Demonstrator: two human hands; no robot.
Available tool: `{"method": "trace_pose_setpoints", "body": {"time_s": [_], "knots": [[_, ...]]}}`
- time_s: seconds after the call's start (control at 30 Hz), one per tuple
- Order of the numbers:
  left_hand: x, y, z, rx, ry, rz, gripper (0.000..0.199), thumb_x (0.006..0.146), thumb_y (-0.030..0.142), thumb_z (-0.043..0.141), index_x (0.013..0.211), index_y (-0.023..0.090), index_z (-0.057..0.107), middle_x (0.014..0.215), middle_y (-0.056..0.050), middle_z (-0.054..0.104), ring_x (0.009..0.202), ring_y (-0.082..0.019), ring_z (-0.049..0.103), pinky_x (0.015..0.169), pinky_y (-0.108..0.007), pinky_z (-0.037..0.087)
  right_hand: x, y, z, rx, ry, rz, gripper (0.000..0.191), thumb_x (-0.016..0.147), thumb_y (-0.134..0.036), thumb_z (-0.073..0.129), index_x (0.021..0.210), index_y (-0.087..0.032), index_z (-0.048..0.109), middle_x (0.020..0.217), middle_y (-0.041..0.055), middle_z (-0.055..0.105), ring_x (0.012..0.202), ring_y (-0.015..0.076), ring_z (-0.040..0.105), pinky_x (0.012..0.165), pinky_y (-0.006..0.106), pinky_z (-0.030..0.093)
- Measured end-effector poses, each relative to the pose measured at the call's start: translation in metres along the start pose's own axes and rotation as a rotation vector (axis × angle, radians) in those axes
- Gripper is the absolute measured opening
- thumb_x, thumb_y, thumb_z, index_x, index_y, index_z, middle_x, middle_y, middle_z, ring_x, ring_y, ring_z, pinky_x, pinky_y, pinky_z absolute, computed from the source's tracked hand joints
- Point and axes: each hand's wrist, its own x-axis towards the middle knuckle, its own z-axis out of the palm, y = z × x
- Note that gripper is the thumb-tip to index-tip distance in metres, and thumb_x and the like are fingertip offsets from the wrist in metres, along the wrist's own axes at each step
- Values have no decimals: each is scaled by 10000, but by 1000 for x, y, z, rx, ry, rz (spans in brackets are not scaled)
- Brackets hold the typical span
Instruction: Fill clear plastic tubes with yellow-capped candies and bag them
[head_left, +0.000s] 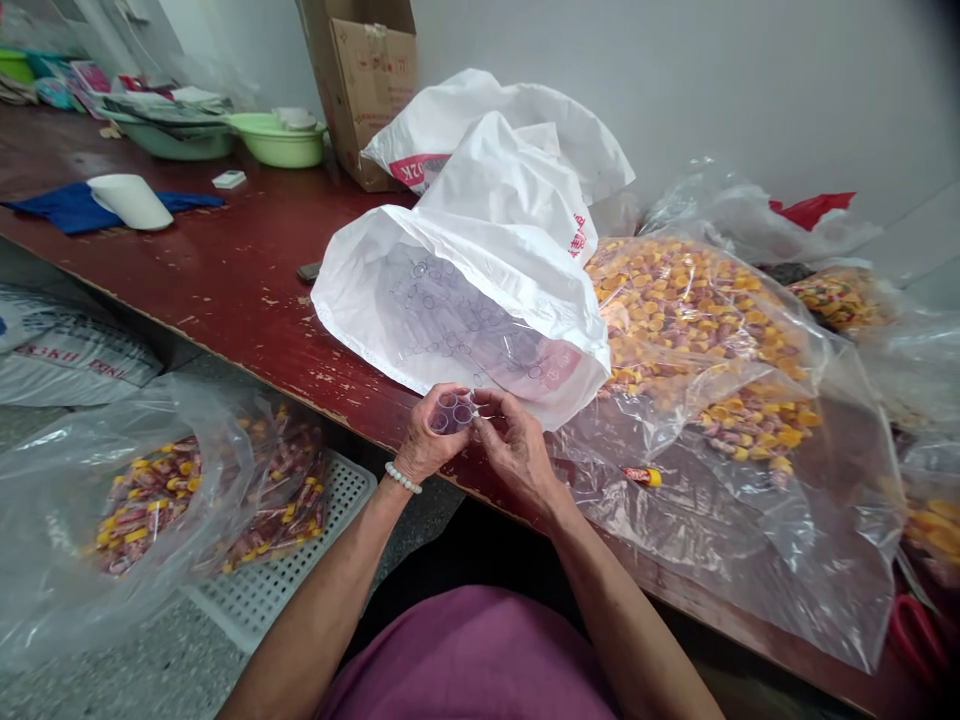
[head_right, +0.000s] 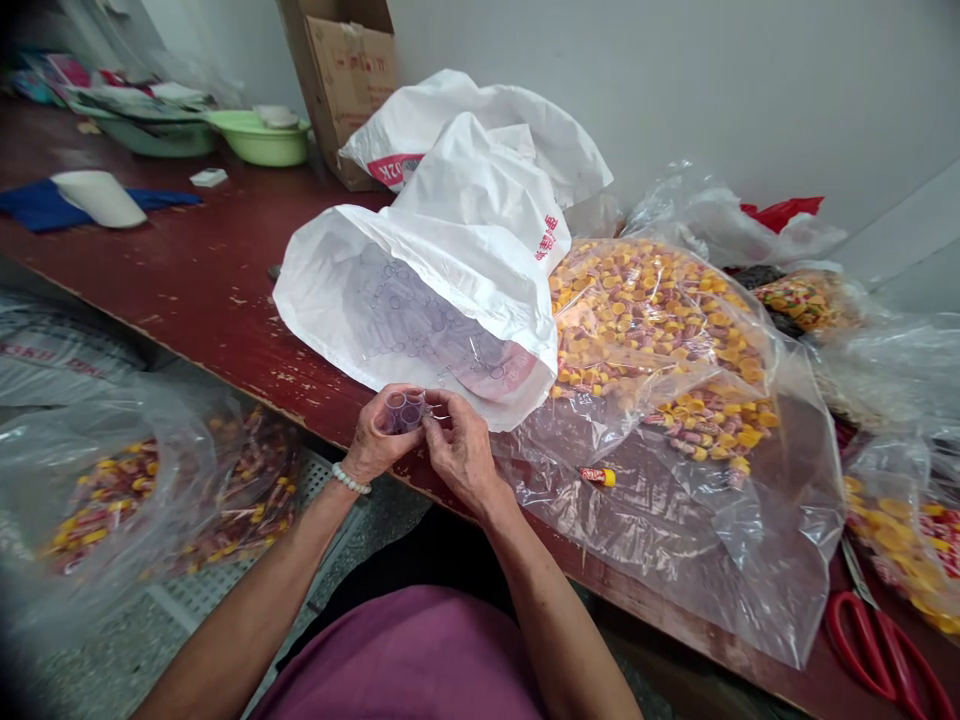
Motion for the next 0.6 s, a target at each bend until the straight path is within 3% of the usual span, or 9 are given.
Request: {"method": "trace_pose_setpoints", "body": {"time_s": [0.13,0.3,0.4,0.53,0.6], "knots": [[0,1,3,25,-38,-19,426,646,193,707,1034,169,533,979,-70,663,860,-170,645,759,-262,519,-5,9,1,58,42,-14,302,835,-186,503,1134,-205,542,1074,54,637,944,148,620,812,294,522],[2,2,9,-28,-104,-82,410,628,197,709,1006,179,551,936,-64,677,839,-181,658,736,-271,524,-10,19,-7,-108,72,-46,296,834,-180,503,1121,-203,569,1066,60,631,975,162,595,866,336,497],[1,2,11,-161,-23,-172,451,600,200,733,1009,168,546,859,-53,687,804,-179,667,740,-290,528,-13,19,-14,-129,192,-20,245,832,-243,527,1062,-190,593,1002,67,619,908,163,592,810,323,509],[-6,4,13,-393,54,-308,504,594,197,757,1047,168,539,828,-37,683,813,-178,664,731,-301,530,-15,13,-18,230,388,145,280,835,-333,544,1077,-194,522,984,54,609,844,145,606,768,311,525],[-9,8,17,-498,42,-357,499,591,188,762,1038,171,540,845,-38,685,824,-184,663,720,-305,535,-15,11,-15,398,393,200,298,825,-360,564,1067,-197,506,991,47,608,838,140,613,771,309,528]]}}
